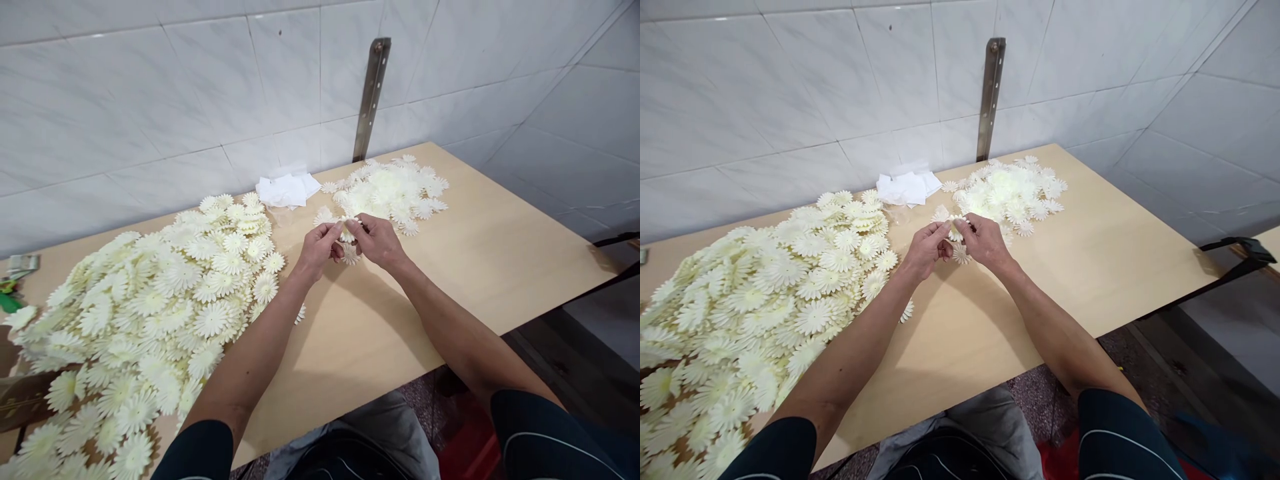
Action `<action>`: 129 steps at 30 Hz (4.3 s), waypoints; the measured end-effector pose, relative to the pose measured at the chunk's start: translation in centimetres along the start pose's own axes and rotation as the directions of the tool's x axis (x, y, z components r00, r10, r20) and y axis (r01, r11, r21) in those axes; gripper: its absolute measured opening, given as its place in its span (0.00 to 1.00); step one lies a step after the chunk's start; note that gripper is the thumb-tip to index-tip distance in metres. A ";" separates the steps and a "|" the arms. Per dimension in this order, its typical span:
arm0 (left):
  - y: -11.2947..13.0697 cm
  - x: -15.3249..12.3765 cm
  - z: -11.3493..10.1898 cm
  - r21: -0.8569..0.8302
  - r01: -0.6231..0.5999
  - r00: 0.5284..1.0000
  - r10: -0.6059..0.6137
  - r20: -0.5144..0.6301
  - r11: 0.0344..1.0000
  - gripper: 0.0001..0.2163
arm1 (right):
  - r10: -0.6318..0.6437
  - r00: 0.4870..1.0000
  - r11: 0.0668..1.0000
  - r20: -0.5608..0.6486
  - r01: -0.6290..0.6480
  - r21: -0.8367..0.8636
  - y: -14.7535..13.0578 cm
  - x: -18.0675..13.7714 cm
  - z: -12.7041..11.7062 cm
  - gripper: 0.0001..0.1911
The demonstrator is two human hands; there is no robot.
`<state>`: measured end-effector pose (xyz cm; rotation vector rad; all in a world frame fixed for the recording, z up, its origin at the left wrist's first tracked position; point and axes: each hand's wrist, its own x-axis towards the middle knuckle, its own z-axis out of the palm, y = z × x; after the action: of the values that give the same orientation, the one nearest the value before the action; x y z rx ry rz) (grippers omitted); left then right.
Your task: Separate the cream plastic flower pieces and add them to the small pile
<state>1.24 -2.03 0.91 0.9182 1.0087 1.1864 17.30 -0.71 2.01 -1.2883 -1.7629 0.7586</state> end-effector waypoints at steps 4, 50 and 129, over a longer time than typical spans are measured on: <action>-0.1 0.4 -0.4 -0.009 -0.044 0.994 0.043 -0.097 0.999 0.21 | 0.058 0.995 0.989 0.076 -0.068 0.129 0.3 0.0 0.2 0.35; -1.0 0.8 -1.2 -0.208 0.063 0.997 -0.054 0.047 0.976 0.22 | 0.121 0.987 0.967 -0.105 -0.093 0.237 1.9 0.5 0.8 0.20; -0.4 0.9 -2.8 -0.164 0.118 0.989 -0.130 -0.065 0.979 0.20 | 0.033 0.999 0.993 0.015 -0.035 0.117 0.8 1.4 1.2 0.25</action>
<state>-1.29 -1.07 -0.42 0.6790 1.0003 1.1855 16.40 0.89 1.09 -1.2402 -1.6849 0.8786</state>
